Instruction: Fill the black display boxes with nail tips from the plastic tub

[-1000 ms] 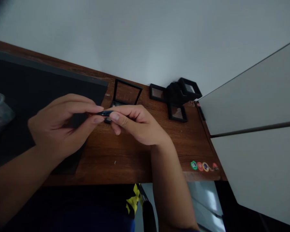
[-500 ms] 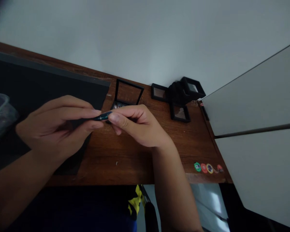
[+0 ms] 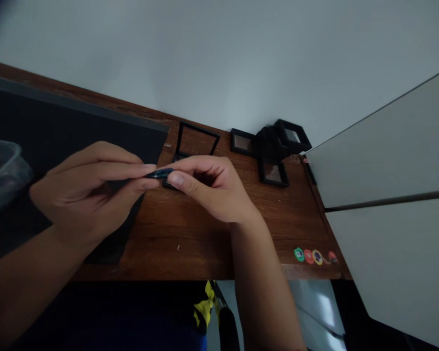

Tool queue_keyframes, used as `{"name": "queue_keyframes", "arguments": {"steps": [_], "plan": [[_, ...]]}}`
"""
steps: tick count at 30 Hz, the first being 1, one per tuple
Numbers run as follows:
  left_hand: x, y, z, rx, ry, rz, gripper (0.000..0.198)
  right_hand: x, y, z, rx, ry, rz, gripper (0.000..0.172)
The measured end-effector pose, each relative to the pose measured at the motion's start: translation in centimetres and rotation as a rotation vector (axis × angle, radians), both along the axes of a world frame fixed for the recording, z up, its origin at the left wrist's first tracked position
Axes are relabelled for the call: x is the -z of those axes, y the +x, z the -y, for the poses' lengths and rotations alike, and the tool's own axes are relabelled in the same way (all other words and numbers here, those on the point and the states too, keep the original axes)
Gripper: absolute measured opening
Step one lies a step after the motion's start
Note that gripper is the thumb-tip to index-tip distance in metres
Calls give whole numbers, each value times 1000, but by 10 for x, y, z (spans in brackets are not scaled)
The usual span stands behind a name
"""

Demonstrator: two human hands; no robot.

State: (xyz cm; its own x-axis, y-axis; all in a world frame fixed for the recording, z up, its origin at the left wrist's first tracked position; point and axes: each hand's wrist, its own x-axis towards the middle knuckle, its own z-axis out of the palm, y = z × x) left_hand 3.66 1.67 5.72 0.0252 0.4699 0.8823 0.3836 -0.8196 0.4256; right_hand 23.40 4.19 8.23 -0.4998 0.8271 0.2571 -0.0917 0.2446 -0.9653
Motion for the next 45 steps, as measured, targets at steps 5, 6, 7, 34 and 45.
{"name": "queue_keyframes", "arguments": {"steps": [5,6,7,34,45], "plan": [[-1,1,2,-22,-6,2,17,0,1,1,90,4,-21,12],[-1,1,2,-26,-7,5,17,0,1,2,96,5,-12,13],[-1,1,3,-31,-12,7,17,0,1,2,100,5,2,15],[31,5,-13,-380,-545,-696,22,11,-1,-15,553,184,-58,41],[32,8,-16,-356,-682,-634,27,8,-2,-10,551,160,10,43]]}}
